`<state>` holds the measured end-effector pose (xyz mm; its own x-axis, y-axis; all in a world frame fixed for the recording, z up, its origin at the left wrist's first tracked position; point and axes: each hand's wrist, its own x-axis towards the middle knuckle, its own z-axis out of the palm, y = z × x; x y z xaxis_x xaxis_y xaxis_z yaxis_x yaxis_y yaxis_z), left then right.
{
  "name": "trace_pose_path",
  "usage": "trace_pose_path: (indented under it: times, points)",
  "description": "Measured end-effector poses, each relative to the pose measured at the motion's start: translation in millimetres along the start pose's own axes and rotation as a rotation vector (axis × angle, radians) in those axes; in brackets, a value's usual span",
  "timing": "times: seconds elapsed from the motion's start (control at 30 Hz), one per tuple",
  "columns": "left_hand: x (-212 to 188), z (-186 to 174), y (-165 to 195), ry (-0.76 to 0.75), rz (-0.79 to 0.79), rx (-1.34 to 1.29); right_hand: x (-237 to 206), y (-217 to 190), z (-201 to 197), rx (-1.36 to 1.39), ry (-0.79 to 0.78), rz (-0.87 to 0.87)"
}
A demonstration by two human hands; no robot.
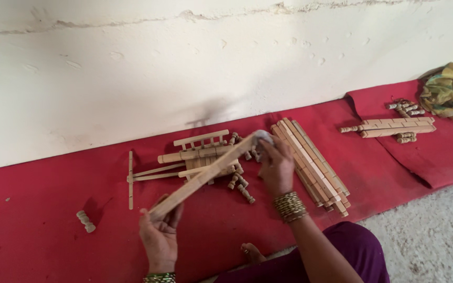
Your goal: The person sits on the floor and wipes a long wooden toy bar with a cloth, rubbing along its length and turning it to clean different sides. Wooden toy parts and beads lie on a red mat beside them as they continue wiping the same piece.
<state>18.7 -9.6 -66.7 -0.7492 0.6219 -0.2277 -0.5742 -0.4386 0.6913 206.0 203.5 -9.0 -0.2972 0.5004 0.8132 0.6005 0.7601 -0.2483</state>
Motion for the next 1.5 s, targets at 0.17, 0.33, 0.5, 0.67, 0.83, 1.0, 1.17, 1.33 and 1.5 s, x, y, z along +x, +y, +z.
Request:
trace_pose_path:
  times: [0.17,0.33,0.5,0.67,0.83,1.0,1.17,1.33,1.5]
  points:
    - [-8.4,10.1,-15.2,-0.114,-0.024,0.122,-26.4,-34.0,10.7,0.254,-0.170,0.041]
    - [-7.1,-2.2,-19.1,-0.055,-0.047,0.278,-77.7,-122.7,2.9,0.417,-0.211,-0.456]
    - [-2.8,-6.4,-19.5,-0.032,-0.139,0.108,-71.2,-120.8,6.8,0.241,-0.396,-0.394]
    - [0.3,-7.9,-5.6,-0.082,0.052,0.090,-16.2,-15.4,7.7,0.023,-0.207,0.060]
    - [-1.1,-5.4,-10.4,-0.120,0.051,0.084,-13.9,-1.6,8.5,0.127,0.027,0.206]
    - [0.5,-14.3,-21.6,-0.107,0.049,0.121,-52.6,-99.5,16.4,0.580,-0.401,0.149]
    - [1.9,-16.7,-29.0,-0.120,0.016,0.048,-80.9,-136.7,10.8,0.425,-0.327,-0.345]
    - [5.1,-15.1,-9.6,0.028,0.003,0.087,-36.4,-62.1,18.9,0.053,-0.182,-0.188]
    - [2.4,-10.1,-3.0,-0.082,0.058,0.099,-1.4,20.3,5.6,0.459,-0.053,0.363]
